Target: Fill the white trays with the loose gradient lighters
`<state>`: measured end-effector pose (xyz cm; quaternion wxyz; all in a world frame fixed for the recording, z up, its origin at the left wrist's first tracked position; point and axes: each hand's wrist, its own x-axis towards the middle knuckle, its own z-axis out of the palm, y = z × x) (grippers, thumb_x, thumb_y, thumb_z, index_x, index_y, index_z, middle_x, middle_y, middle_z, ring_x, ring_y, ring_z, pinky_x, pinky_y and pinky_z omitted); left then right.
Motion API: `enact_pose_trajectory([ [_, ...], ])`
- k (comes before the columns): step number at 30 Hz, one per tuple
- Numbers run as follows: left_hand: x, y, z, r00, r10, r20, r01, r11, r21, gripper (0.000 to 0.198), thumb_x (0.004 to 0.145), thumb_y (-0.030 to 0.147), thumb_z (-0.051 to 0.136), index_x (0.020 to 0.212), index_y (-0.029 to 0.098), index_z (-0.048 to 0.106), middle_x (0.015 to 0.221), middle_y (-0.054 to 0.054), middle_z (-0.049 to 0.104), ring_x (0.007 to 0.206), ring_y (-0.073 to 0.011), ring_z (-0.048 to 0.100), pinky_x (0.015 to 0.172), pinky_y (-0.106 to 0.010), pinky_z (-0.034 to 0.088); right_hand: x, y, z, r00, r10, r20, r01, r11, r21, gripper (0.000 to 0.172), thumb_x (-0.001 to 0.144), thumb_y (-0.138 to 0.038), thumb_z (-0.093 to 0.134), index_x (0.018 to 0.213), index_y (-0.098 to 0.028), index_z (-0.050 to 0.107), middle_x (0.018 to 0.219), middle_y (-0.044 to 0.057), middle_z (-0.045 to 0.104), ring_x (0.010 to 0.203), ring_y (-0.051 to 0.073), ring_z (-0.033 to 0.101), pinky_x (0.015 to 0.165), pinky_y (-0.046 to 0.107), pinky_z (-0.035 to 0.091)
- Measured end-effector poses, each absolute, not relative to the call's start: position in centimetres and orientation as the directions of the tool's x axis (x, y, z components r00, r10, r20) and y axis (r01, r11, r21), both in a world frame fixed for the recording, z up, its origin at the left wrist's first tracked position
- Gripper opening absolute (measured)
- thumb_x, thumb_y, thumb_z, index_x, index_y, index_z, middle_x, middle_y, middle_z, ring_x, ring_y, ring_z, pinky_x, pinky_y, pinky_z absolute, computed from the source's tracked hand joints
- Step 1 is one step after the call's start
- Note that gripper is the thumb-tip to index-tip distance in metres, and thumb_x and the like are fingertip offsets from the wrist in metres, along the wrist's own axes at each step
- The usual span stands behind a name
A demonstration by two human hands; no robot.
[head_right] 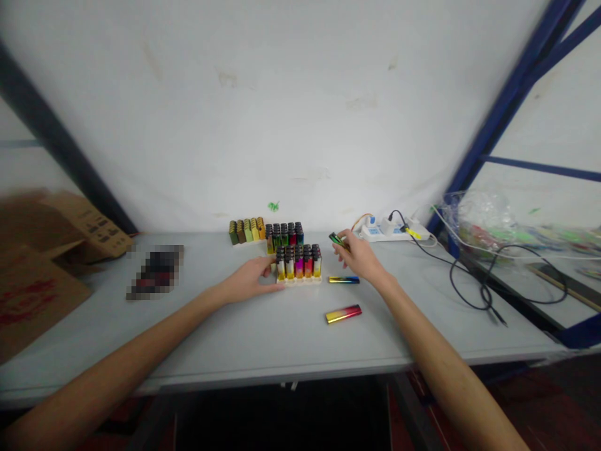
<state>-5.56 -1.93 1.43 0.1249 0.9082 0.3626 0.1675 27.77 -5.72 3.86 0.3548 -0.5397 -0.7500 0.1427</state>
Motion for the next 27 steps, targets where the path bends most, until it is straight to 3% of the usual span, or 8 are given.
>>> enact_pose_trajectory([
  [4,-5.5,-2.0,1.4,0.681,0.700,0.216,0.620,-0.708,0.340,0.064,0.084,0.071,0.064,0.114,0.014,0.061,0.096,-0.009,0.066,0.085,-0.0257,0.063,0.073,-0.032,0.046,26.2,-6.9,4.6,-0.172,0.884,0.435,0.447,0.463,-0.765,0.036,0.098,-0.052,0.054,0.118,-0.025,0.040,0.083,-0.002,0.065,0.054,0.011,0.051,0.050,0.024,0.043],
  [8,-5.4,-2.0,1.4,0.684,0.694,0.224,0.615,-0.714,0.335,0.063,0.085,0.070,0.064,0.113,0.014,0.061,0.094,-0.008,0.066,0.083,-0.0256,0.063,0.072,-0.032,0.046,24.4,-7.8,5.3,-0.139,0.926,0.351,0.262,0.376,-0.889,0.046,0.093,-0.057,0.061,0.122,-0.026,0.044,0.066,-0.010,0.041,0.050,0.010,0.037,0.046,0.020,0.033],
  [11,-5.4,-2.0,1.4,0.677,0.701,0.222,0.623,-0.707,0.335,0.061,0.084,0.070,0.064,0.110,0.015,0.062,0.093,-0.008,0.066,0.082,-0.0255,0.063,0.071,-0.032,0.045,23.6,-8.0,5.4,-0.146,0.963,0.228,0.087,0.242,-0.966,0.044,0.094,-0.066,0.053,0.099,-0.022,0.053,0.063,-0.010,0.028,0.047,0.008,0.022,0.043,0.021,0.018],
  [13,-5.4,-2.0,1.5,0.673,0.707,0.216,0.629,-0.702,0.335,0.060,0.084,0.069,0.065,0.108,0.015,0.062,0.093,-0.008,0.066,0.082,-0.0254,0.063,0.070,-0.032,0.046,23.2,-7.9,5.2,-0.129,0.976,0.175,0.014,0.179,-0.984,0.052,0.093,-0.070,0.048,0.075,-0.021,0.049,0.060,-0.009,0.022,0.047,0.007,0.015,0.043,0.022,0.011],
  [17,-5.4,-2.0,1.5,0.678,0.703,0.217,0.622,-0.705,0.341,0.060,0.084,0.070,0.064,0.107,0.015,0.062,0.094,-0.008,0.066,0.083,-0.0261,0.063,0.072,-0.033,0.047,22.5,-8.0,5.0,-0.099,0.986,0.134,-0.093,0.125,-0.988,0.053,0.091,-0.062,0.048,0.058,-0.023,0.032,0.056,-0.009,0.019,0.048,0.008,0.009,0.043,0.024,0.007],
  [22,-5.5,-2.0,1.5,0.671,0.706,0.226,0.613,-0.700,0.367,0.059,0.083,0.068,0.066,0.109,0.016,0.062,0.095,-0.008,0.066,0.083,-0.0257,0.064,0.073,-0.033,0.048,21.7,-8.3,5.0,-0.109,0.989,0.101,-0.133,0.086,-0.987,0.038,0.085,-0.047,0.041,0.057,-0.025,0.029,0.054,-0.008,0.017,0.047,0.009,0.009,0.042,0.024,0.009],
  [27,-5.6,-1.8,1.3,0.673,0.706,0.219,0.616,-0.700,0.361,0.059,0.083,0.068,0.066,0.111,0.015,0.062,0.097,-0.009,0.066,0.085,-0.0257,0.063,0.075,-0.034,0.049,21.5,-8.2,4.7,-0.131,0.986,0.104,-0.090,0.092,-0.992,0.038,0.085,-0.047,0.043,0.057,-0.025,0.030,0.054,-0.008,0.017,0.046,0.009,0.010,0.042,0.024,0.010],
])
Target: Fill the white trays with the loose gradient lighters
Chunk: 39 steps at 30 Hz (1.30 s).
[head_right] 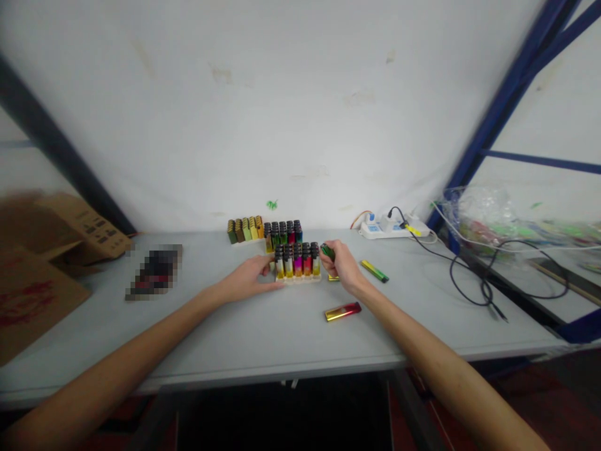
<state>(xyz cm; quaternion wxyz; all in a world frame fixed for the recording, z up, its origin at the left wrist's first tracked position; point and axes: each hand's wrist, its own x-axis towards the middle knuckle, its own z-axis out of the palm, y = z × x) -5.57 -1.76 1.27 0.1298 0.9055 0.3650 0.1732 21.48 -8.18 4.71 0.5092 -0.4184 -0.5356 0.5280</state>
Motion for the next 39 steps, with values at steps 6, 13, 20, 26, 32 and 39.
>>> enact_pose_trajectory([
  [6,-5.5,-2.0,1.4,0.677,0.701,0.224,0.611,-0.706,0.358,0.061,0.083,0.071,0.063,0.108,0.016,0.062,0.092,-0.007,0.065,0.081,-0.0246,0.062,0.072,-0.033,0.047,21.6,-7.9,4.3,-0.194,0.971,0.141,-0.035,0.136,-0.990,0.053,0.092,-0.069,0.042,0.071,-0.022,0.048,0.059,-0.008,0.022,0.047,0.009,0.015,0.044,0.024,0.012],
  [13,-5.3,-2.2,1.3,0.668,0.697,0.261,0.616,-0.715,0.332,0.061,0.083,0.072,0.063,0.105,0.016,0.062,0.088,-0.006,0.064,0.078,-0.0240,0.060,0.071,-0.033,0.045,21.2,-8.9,5.1,-0.290,0.894,0.342,0.190,0.404,-0.895,0.045,0.098,-0.063,0.047,0.089,-0.021,0.059,0.074,-0.001,0.050,0.066,0.014,0.049,0.061,0.027,0.044],
  [20,-5.2,-2.2,1.0,0.668,0.684,0.293,0.604,-0.729,0.322,0.062,0.084,0.070,0.064,0.113,0.015,0.062,0.087,-0.005,0.064,0.077,-0.0227,0.059,0.071,-0.032,0.043,20.2,-9.6,4.9,-0.268,0.815,0.514,0.420,0.578,-0.699,0.032,0.092,-0.053,0.066,0.094,-0.021,0.068,0.076,0.001,0.060,0.070,0.016,0.055,0.067,0.028,0.046],
  [26,-5.2,-1.6,0.7,0.664,0.698,0.269,0.611,-0.713,0.343,0.069,0.078,0.073,0.070,0.116,0.016,0.062,0.087,-0.005,0.065,0.079,-0.0243,0.060,0.072,-0.033,0.044,19.2,-9.3,3.6,-0.248,0.835,0.491,0.514,0.543,-0.665,0.033,0.096,-0.052,0.061,0.105,-0.021,0.068,0.075,0.002,0.073,0.066,0.017,0.066,0.066,0.028,0.049],
  [32,-5.1,-1.5,0.7,0.662,0.703,0.261,0.605,-0.706,0.367,0.071,0.076,0.075,0.070,0.114,0.016,0.063,0.086,-0.005,0.065,0.078,-0.0245,0.060,0.072,-0.033,0.045,18.0,-8.5,2.9,-0.313,0.824,0.472,0.573,0.560,-0.598,0.036,0.099,-0.054,0.056,0.105,-0.021,0.069,0.074,0.003,0.075,0.062,0.017,0.066,0.066,0.028,0.049],
  [39,-5.0,-1.8,0.9,0.660,0.702,0.268,0.601,-0.708,0.372,0.065,0.076,0.070,0.073,0.112,0.017,0.064,0.088,-0.004,0.066,0.078,-0.0234,0.061,0.070,-0.032,0.044,17.3,-8.0,2.4,-0.343,0.814,0.469,0.572,0.577,-0.583,0.039,0.100,-0.057,0.053,0.103,-0.021,0.067,0.070,0.002,0.073,0.056,0.016,0.064,0.062,0.026,0.047],
])
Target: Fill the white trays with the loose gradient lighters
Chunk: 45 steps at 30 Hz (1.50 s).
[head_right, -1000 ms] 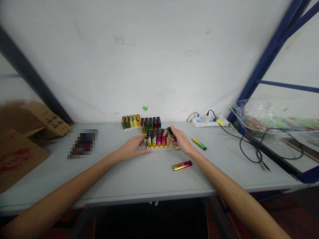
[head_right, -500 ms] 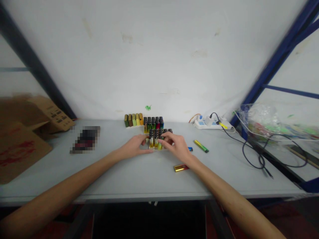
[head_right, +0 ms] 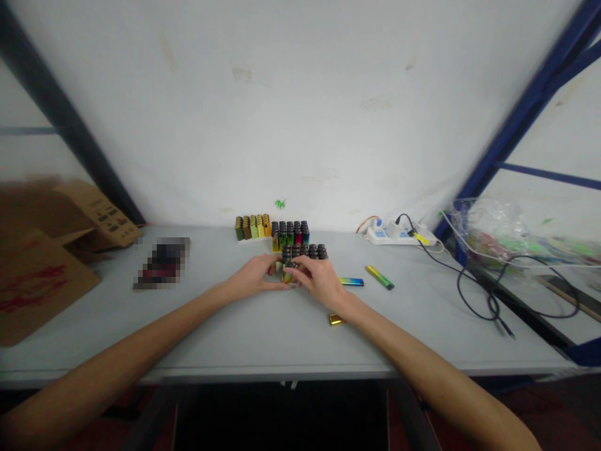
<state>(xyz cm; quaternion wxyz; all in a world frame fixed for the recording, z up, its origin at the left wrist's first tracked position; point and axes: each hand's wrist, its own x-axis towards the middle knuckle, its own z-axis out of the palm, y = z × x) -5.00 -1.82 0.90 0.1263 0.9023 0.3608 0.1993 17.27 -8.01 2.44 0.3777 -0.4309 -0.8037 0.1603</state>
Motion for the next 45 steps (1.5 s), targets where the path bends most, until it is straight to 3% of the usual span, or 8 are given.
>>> enact_pose_trajectory([
  [8,-5.0,-2.0,1.0,0.661,0.694,0.285,0.594,-0.716,0.367,0.061,0.077,0.069,0.072,0.109,0.017,0.064,0.090,-0.005,0.068,0.080,-0.0242,0.062,0.071,-0.032,0.045,17.0,-7.3,2.2,-0.414,0.795,0.443,0.690,0.592,-0.417,0.037,0.104,-0.053,0.048,0.098,-0.021,0.066,0.068,0.004,0.070,0.059,0.018,0.064,0.058,0.027,0.042],
  [16,-5.0,-2.0,1.2,0.655,0.693,0.300,0.580,-0.716,0.389,0.059,0.078,0.068,0.071,0.109,0.018,0.065,0.083,-0.003,0.065,0.076,-0.0230,0.061,0.070,-0.032,0.044,16.1,-7.4,2.3,-0.432,0.847,0.310,0.875,0.477,-0.086,0.048,0.100,-0.058,0.052,0.078,-0.019,0.069,0.074,0.011,0.074,0.063,0.020,0.066,0.056,0.028,0.036],
  [21,-5.0,-1.9,1.2,0.672,0.683,0.288,0.575,-0.725,0.378,0.062,0.081,0.069,0.069,0.116,0.017,0.064,0.085,-0.004,0.065,0.076,-0.0231,0.061,0.070,-0.032,0.044,17.7,-8.2,3.6,-0.454,0.803,0.387,0.831,0.538,-0.142,0.055,0.104,-0.057,0.043,0.073,-0.019,0.068,0.070,0.008,0.072,0.059,0.017,0.062,0.057,0.028,0.033],
  [26,-5.2,-1.8,1.1,0.677,0.687,0.263,0.591,-0.721,0.361,0.070,0.080,0.070,0.069,0.122,0.015,0.063,0.089,-0.006,0.067,0.080,-0.0248,0.063,0.073,-0.033,0.046,24.4,-7.9,5.7,-0.208,0.845,0.493,0.920,0.340,-0.195,0.055,0.105,-0.051,0.040,0.067,-0.020,0.064,0.058,0.006,0.065,0.050,0.016,0.056,0.057,0.029,0.034],
  [30,-5.2,-2.0,1.3,0.678,0.690,0.254,0.595,-0.718,0.362,0.069,0.081,0.070,0.069,0.120,0.014,0.064,0.090,-0.007,0.067,0.080,-0.0251,0.063,0.073,-0.033,0.047,31.6,-6.9,5.7,-0.046,0.960,0.275,0.973,0.105,-0.204,0.022,0.090,-0.038,0.065,0.081,-0.019,0.070,0.078,0.010,0.075,0.066,0.021,0.066,0.062,0.030,0.043],
  [36,-5.2,-2.0,1.3,0.676,0.692,0.252,0.604,-0.717,0.349,0.065,0.080,0.070,0.069,0.114,0.014,0.065,0.091,-0.007,0.068,0.082,-0.0253,0.064,0.075,-0.033,0.048,37.3,-8.1,5.0,-0.062,0.984,-0.166,0.963,0.015,-0.269,0.037,0.076,-0.054,0.070,0.088,-0.019,0.075,0.092,0.011,0.078,0.082,0.027,0.072,0.072,0.034,0.052],
  [42,-5.3,-1.9,1.1,0.679,0.691,0.248,0.606,-0.719,0.342,0.070,0.081,0.072,0.068,0.120,0.014,0.063,0.092,-0.007,0.068,0.083,-0.0255,0.064,0.075,-0.033,0.048,37.6,-8.8,5.4,-0.172,0.973,-0.154,0.931,0.110,-0.349,0.050,0.081,-0.065,0.061,0.094,-0.018,0.069,0.093,0.012,0.077,0.084,0.028,0.070,0.076,0.036,0.051],
  [45,-5.4,-2.0,1.1,0.683,0.683,0.256,0.596,-0.725,0.344,0.068,0.081,0.072,0.067,0.116,0.014,0.064,0.094,-0.008,0.068,0.083,-0.0251,0.064,0.075,-0.032,0.047,36.8,-8.3,6.0,-0.227,0.962,-0.153,0.864,0.126,-0.487,0.052,0.083,-0.066,0.062,0.101,-0.018,0.063,0.084,0.009,0.074,0.075,0.023,0.067,0.070,0.033,0.049],
])
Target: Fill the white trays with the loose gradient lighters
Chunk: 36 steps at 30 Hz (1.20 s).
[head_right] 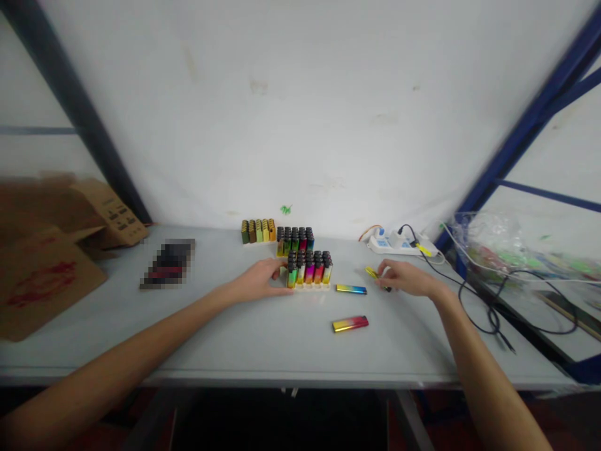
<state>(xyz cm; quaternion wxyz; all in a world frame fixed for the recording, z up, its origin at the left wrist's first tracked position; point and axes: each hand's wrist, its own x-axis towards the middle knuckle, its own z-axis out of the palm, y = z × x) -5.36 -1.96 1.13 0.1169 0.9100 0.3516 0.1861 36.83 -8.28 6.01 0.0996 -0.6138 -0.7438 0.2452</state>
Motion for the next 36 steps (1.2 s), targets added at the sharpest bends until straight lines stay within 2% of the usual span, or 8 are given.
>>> enact_pose_trajectory([
  [4,-5.4,-2.0,1.0,0.673,0.688,0.273,0.586,-0.721,0.370,0.068,0.080,0.070,0.070,0.120,0.015,0.063,0.094,-0.007,0.068,0.083,-0.0243,0.063,0.074,-0.032,0.047,34.7,-7.4,7.5,-0.357,0.934,-0.005,0.707,0.266,-0.655,0.051,0.087,-0.068,0.060,0.090,-0.017,0.062,0.072,0.003,0.063,0.063,0.016,0.056,0.064,0.030,0.046],
  [8,-5.5,-1.9,0.9,0.678,0.685,0.265,0.593,-0.724,0.353,0.070,0.081,0.071,0.068,0.123,0.015,0.062,0.092,-0.006,0.067,0.082,-0.0247,0.063,0.074,-0.032,0.047,32.3,-6.6,9.8,-0.367,0.911,0.188,0.578,0.381,-0.722,0.046,0.085,-0.061,0.069,0.090,-0.016,0.070,0.081,0.005,0.063,0.062,0.013,0.052,0.061,0.029,0.044],
  [12,-5.5,-1.9,1.0,0.676,0.691,0.257,0.598,-0.718,0.357,0.071,0.081,0.071,0.067,0.124,0.015,0.061,0.092,-0.006,0.066,0.082,-0.0246,0.062,0.073,-0.032,0.047,29.9,-6.0,11.0,-0.395,0.883,0.254,0.467,0.432,-0.772,0.038,0.082,-0.053,0.077,0.089,-0.016,0.077,0.074,0.004,0.064,0.064,0.014,0.054,0.063,0.030,0.044],
  [17,-5.4,-1.9,1.1,0.676,0.693,0.250,0.606,-0.716,0.346,0.070,0.081,0.073,0.067,0.119,0.014,0.063,0.090,-0.006,0.066,0.080,-0.0244,0.062,0.072,-0.032,0.046,26.6,-5.4,8.6,-0.427,0.853,0.299,0.224,0.420,-0.880,0.038,0.081,-0.053,0.078,0.081,-0.015,0.074,0.067,0.002,0.062,0.064,0.014,0.055,0.064,0.029,0.046],
  [21,-5.4,-1.9,1.0,0.679,0.681,0.273,0.589,-0.728,0.352,0.069,0.081,0.074,0.066,0.117,0.015,0.063,0.091,-0.007,0.067,0.079,-0.0243,0.062,0.071,-0.032,0.046,24.2,-5.8,6.3,-0.414,0.848,0.331,-0.005,0.361,-0.932,0.036,0.079,-0.052,0.082,0.082,-0.017,0.073,0.081,0.005,0.067,0.077,0.017,0.061,0.071,0.030,0.050],
  [26,-5.4,-2.1,1.2,0.674,0.693,0.256,0.597,-0.715,0.364,0.066,0.081,0.072,0.067,0.115,0.016,0.063,0.092,-0.007,0.067,0.080,-0.0241,0.063,0.070,-0.032,0.046,23.0,-7.1,6.5,-0.354,0.904,0.241,-0.161,0.195,-0.968,0.034,0.082,-0.051,0.080,0.084,-0.020,0.067,0.080,0.003,0.069,0.075,0.018,0.066,0.074,0.033,0.054],
  [31,-5.3,-2.2,1.4,0.676,0.696,0.242,0.604,-0.712,0.358,0.068,0.081,0.072,0.068,0.118,0.015,0.063,0.090,-0.006,0.066,0.079,-0.0242,0.062,0.070,-0.032,0.047,22.4,-8.1,6.8,-0.314,0.900,0.304,-0.191,0.253,-0.948,0.034,0.089,-0.052,0.073,0.083,-0.020,0.062,0.068,-0.002,0.060,0.065,0.014,0.060,0.069,0.029,0.052],
  [36,-5.4,-1.8,1.1,0.688,0.677,0.261,0.577,-0.729,0.368,0.071,0.081,0.069,0.069,0.126,0.014,0.061,0.092,-0.006,0.067,0.080,-0.0237,0.062,0.073,-0.032,0.047,21.4,-8.5,5.9,-0.352,0.892,0.283,0.052,0.321,-0.946,0.042,0.094,-0.059,0.062,0.081,-0.019,0.057,0.064,-0.004,0.054,0.051,0.009,0.049,0.050,0.023,0.041],
])
